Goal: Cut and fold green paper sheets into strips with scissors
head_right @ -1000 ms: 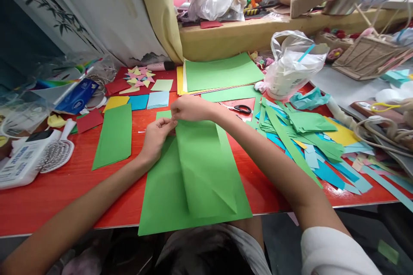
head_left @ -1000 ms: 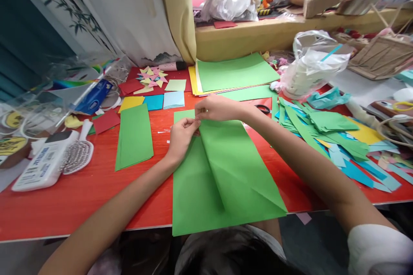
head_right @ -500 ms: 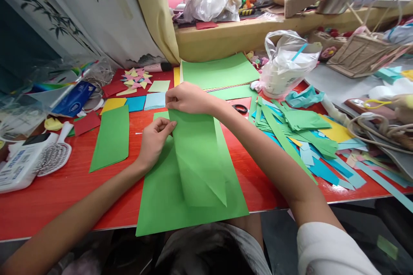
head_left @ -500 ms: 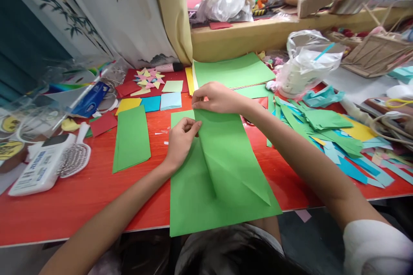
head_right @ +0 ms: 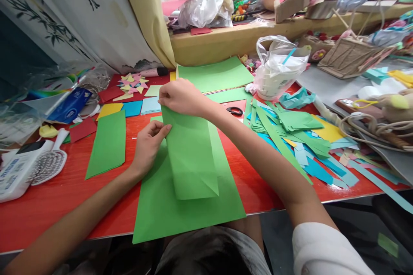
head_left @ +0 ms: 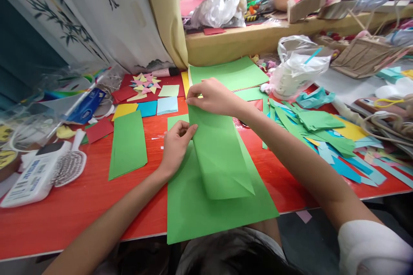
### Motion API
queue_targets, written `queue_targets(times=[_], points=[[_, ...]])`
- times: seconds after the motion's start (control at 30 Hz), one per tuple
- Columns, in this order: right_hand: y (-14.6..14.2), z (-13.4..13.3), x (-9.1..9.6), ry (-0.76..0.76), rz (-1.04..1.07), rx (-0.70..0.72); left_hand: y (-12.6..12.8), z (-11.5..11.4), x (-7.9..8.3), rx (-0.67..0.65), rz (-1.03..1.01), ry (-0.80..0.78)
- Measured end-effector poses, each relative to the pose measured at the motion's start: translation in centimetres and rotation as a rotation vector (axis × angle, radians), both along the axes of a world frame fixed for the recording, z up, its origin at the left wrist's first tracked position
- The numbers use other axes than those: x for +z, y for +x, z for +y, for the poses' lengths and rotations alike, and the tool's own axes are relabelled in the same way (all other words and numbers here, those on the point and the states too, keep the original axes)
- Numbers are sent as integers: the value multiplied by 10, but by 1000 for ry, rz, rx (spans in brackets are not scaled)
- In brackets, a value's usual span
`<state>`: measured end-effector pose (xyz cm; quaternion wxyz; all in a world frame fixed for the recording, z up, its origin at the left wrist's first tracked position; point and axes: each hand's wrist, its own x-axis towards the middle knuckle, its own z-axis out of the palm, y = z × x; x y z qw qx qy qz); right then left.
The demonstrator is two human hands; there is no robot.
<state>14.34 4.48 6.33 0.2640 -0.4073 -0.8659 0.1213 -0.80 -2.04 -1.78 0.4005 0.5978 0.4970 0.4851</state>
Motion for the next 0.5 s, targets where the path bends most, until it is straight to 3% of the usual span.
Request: queue_targets(times=[0.37, 0.5], points=[[31, 10, 17, 166, 176, -258, -3, -2, 2, -45, 171, 67], [45, 7, 29, 287, 246, -291, -5, 2, 4, -64, 243, 81]])
